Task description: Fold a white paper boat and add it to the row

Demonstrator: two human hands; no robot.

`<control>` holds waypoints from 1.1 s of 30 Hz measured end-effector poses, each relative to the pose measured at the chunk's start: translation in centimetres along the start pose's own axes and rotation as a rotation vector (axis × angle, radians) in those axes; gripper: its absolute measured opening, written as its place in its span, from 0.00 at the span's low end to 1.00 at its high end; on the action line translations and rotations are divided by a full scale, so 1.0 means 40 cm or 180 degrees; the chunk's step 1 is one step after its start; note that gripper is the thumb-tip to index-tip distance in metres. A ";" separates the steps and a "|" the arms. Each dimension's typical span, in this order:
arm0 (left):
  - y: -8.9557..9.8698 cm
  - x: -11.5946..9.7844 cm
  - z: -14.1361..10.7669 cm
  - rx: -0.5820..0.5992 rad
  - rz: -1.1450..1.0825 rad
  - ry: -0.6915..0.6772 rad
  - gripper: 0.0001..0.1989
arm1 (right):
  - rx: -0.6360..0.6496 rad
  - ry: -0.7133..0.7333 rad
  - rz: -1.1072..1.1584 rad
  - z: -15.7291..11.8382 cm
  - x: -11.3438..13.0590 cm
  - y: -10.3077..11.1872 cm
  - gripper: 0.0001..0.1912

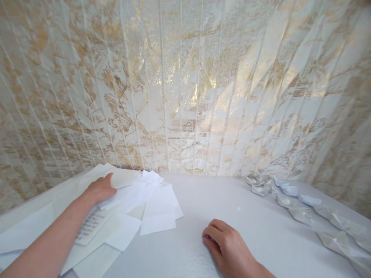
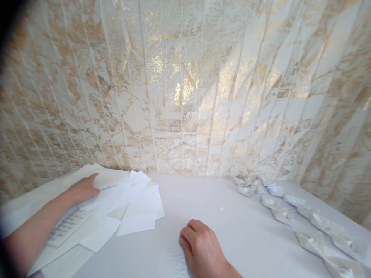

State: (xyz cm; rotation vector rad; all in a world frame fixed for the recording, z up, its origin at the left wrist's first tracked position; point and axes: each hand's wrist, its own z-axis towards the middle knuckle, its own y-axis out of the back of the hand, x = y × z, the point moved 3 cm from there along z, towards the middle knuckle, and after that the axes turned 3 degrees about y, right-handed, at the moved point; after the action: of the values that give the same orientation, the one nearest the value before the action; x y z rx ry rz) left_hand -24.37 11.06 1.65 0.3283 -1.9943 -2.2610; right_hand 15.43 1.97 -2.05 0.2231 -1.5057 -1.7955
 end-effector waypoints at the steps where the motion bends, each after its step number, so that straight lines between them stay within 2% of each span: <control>1: -0.012 0.014 0.003 0.0089 0.0036 0.0126 0.35 | -0.0003 -0.0005 0.0002 -0.001 0.001 0.000 0.10; 3: -0.030 0.024 0.005 0.0198 0.0144 0.0353 0.36 | -0.0015 -0.0002 -0.0002 -0.002 0.002 0.001 0.11; 5: -0.034 0.016 0.001 0.0230 0.0217 0.0396 0.31 | -0.0012 0.0016 -0.0002 -0.002 0.002 0.002 0.10; 8: -0.019 -0.016 -0.019 0.0172 0.0323 0.0384 0.18 | -0.0014 0.0019 0.0005 -0.001 0.002 0.005 0.10; 10: -0.003 -0.056 -0.039 0.0099 0.0386 0.0344 0.15 | -0.0027 -0.0004 0.0008 -0.001 0.002 0.007 0.10; 12: 0.011 -0.118 -0.062 0.0011 0.0420 0.0196 0.13 | -0.0034 -0.0019 0.0010 -0.001 0.003 0.009 0.10; 16: 0.009 -0.293 -0.129 -0.0079 0.0346 -0.0447 0.21 | -0.0029 -0.0023 0.0023 -0.004 0.004 0.009 0.10; 19: -0.016 -0.409 -0.190 0.0054 0.0234 -0.1011 0.22 | -0.0058 -0.0069 0.0036 -0.003 0.000 0.007 0.10; 21: -0.030 -0.454 -0.223 0.0197 0.0153 -0.1324 0.22 | -0.0087 -0.0084 0.0049 -0.001 -0.003 0.007 0.10; 23: -0.038 -0.473 -0.243 0.0378 0.0068 -0.1581 0.18 | -0.0097 -0.0076 0.0071 -0.001 -0.004 0.006 0.09; 26: -0.035 -0.472 -0.247 0.0603 -0.0054 -0.1834 0.11 | -0.0093 -0.0055 0.0096 -0.002 -0.003 0.005 0.10; 31: -0.032 -0.463 -0.230 0.0683 -0.0151 -0.1894 0.22 | -0.0092 -0.0082 0.0113 -0.002 0.000 0.007 0.10; 33: -0.037 -0.467 -0.230 0.0663 -0.0139 -0.1860 0.23 | -0.0092 -0.0090 0.0120 -0.001 0.000 0.008 0.10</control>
State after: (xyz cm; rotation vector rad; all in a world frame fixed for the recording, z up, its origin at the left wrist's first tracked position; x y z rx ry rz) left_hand -4.03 6.55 0.79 -0.3218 -2.5150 -2.3704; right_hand 15.59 1.94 -1.80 0.1548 -1.4931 -1.7961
